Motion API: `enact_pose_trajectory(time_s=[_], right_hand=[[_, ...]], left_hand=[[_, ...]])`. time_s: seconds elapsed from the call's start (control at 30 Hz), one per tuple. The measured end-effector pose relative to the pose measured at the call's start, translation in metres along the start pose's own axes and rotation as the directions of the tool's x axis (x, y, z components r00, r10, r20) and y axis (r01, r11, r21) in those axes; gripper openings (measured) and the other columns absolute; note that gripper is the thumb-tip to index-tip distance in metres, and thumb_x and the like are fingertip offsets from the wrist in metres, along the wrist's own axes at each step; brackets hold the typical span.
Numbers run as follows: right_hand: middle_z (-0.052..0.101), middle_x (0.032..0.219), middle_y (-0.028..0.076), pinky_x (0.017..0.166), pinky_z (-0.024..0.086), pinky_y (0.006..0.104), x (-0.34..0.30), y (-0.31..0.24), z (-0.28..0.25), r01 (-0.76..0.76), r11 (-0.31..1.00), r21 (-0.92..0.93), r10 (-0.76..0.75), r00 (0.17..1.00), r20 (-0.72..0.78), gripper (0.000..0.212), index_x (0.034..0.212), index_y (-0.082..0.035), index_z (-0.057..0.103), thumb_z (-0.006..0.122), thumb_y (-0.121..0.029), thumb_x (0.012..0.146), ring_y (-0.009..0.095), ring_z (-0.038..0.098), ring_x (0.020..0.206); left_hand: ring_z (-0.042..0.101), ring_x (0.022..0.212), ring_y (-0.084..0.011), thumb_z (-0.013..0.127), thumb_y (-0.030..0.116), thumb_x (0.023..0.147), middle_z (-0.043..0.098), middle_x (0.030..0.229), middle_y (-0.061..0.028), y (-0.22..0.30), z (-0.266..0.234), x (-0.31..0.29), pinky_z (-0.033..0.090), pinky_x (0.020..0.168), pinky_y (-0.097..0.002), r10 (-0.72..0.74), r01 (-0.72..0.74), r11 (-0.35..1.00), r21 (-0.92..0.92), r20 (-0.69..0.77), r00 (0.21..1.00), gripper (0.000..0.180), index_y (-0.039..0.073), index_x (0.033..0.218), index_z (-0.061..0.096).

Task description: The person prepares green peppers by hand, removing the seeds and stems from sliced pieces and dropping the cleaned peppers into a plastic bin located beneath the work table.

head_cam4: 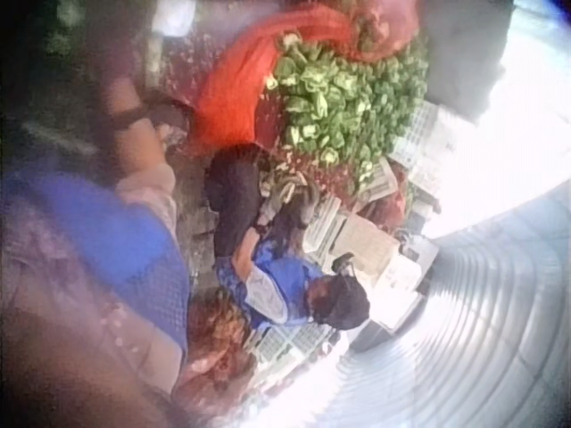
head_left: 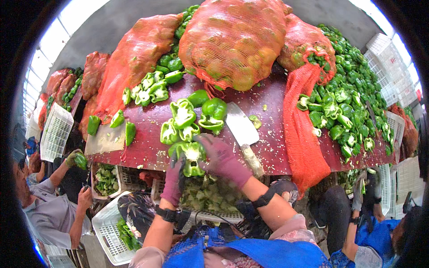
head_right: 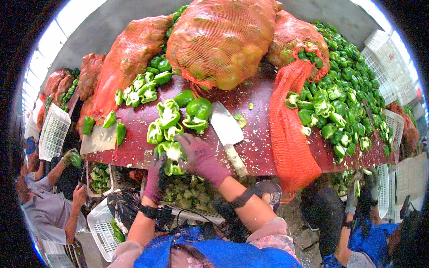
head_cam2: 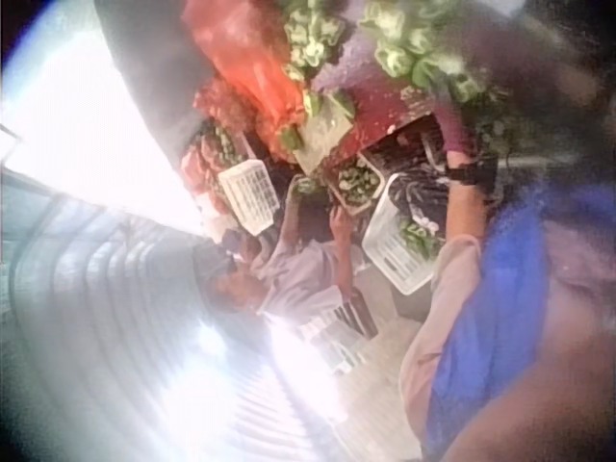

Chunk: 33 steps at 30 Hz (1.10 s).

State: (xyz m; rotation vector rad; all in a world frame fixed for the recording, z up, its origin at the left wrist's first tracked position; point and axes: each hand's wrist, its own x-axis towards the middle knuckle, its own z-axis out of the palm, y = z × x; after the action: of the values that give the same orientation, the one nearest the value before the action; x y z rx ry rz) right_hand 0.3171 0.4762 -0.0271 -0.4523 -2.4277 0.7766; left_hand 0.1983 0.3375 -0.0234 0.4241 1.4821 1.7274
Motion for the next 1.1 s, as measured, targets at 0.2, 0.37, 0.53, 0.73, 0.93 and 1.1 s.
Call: enact_pose_trajectory(time_s=[0.2, 0.37, 0.53, 0.73, 0.93, 1.1], right_hand=[[0.05, 0.121, 0.017, 0.089, 0.047, 0.0433, -0.002, -0.02, -0.002, -0.056, 0.963, -0.264, 0.123, 0.962, 0.244, 0.076, 0.132, -0.006, 0.041, 0.074, -0.035, 0.07, 0.034, 0.056, 0.107], [0.048, 0.122, 0.022, 0.084, 0.05, 0.0448, -0.006, -0.014, 0.012, -0.104, 0.994, 0.017, 0.101, 0.984, 0.148, 0.075, 0.131, -0.002, 0.038, 0.073, -0.033, 0.072, 0.039, 0.058, 0.1], [0.049, 0.112, 0.022, 0.081, 0.051, 0.0462, -0.008, -0.016, 0.023, -0.196, 0.979, -0.053, 0.203, 0.959, 0.2, 0.067, 0.123, -0.002, 0.039, 0.073, -0.027, 0.071, 0.039, 0.058, 0.098], [0.052, 0.102, 0.021, 0.068, 0.054, 0.0441, 0.001, -0.003, 0.041, -0.191, 0.958, -0.214, 0.231, 0.955, 0.184, 0.045, 0.107, -0.003, 0.042, 0.068, -0.019, 0.074, 0.037, 0.063, 0.084], [0.054, 0.098, 0.021, 0.068, 0.053, 0.046, 0.001, -0.004, 0.036, -0.231, 0.95, -0.21, 0.273, 0.94, 0.202, 0.039, 0.103, -0.003, 0.042, 0.065, -0.014, 0.074, 0.038, 0.063, 0.082], [0.057, 0.098, 0.02, 0.073, 0.051, 0.046, 0.0, 0.007, 0.042, -0.27, 0.951, -0.148, 0.284, 0.955, 0.086, 0.054, 0.099, -0.004, 0.043, 0.077, -0.029, 0.066, 0.04, 0.061, 0.087]], left_hand=[[0.053, 0.103, -0.0137, 0.054, 0.021, 0.096, 0.056, 0.121, -0.0079, -0.002, -0.017, 0.011, 0.044, 0.089, -0.0267, 0.138, -0.125, 0.932, 0.341, -0.014, 0.99, 0.045, 0.0, 0.134, 0.046], [0.058, 0.099, -0.017, 0.055, 0.022, 0.095, 0.061, 0.115, -0.0134, -0.008, -0.022, 0.013, 0.046, 0.085, -0.0303, 0.202, -0.157, 0.838, 0.522, -0.03, 0.979, 0.042, 0.001, 0.131, 0.05], [0.064, 0.088, -0.0383, 0.055, 0.032, 0.091, 0.063, 0.098, -0.0285, -0.001, -0.008, 0.006, 0.05, 0.075, -0.043, 0.368, -0.285, 0.386, 0.877, 0.137, 0.92, 0.042, 0.012, 0.129, 0.053], [0.064, 0.094, -0.0384, 0.059, 0.024, 0.09, 0.065, 0.104, -0.0236, -0.009, -0.001, 0.013, 0.049, 0.081, -0.0428, 0.259, -0.152, 0.305, 0.94, 0.072, 0.963, 0.04, 0.009, 0.127, 0.054], [0.058, 0.112, -0.0326, 0.062, 0.019, 0.088, 0.058, 0.119, -0.027, -0.004, 0.005, 0.011, 0.045, 0.093, -0.0389, 0.132, -0.052, 0.447, 0.893, -0.009, 0.991, 0.048, 0.005, 0.132, 0.049], [0.048, 0.122, -0.022, 0.069, 0.012, 0.082, 0.048, 0.134, -0.0128, -0.021, 0.0, -0.007, 0.038, 0.102, -0.0334, 0.209, -0.266, 0.793, 0.548, 0.165, 0.964, 0.067, 0.005, 0.141, 0.037]])
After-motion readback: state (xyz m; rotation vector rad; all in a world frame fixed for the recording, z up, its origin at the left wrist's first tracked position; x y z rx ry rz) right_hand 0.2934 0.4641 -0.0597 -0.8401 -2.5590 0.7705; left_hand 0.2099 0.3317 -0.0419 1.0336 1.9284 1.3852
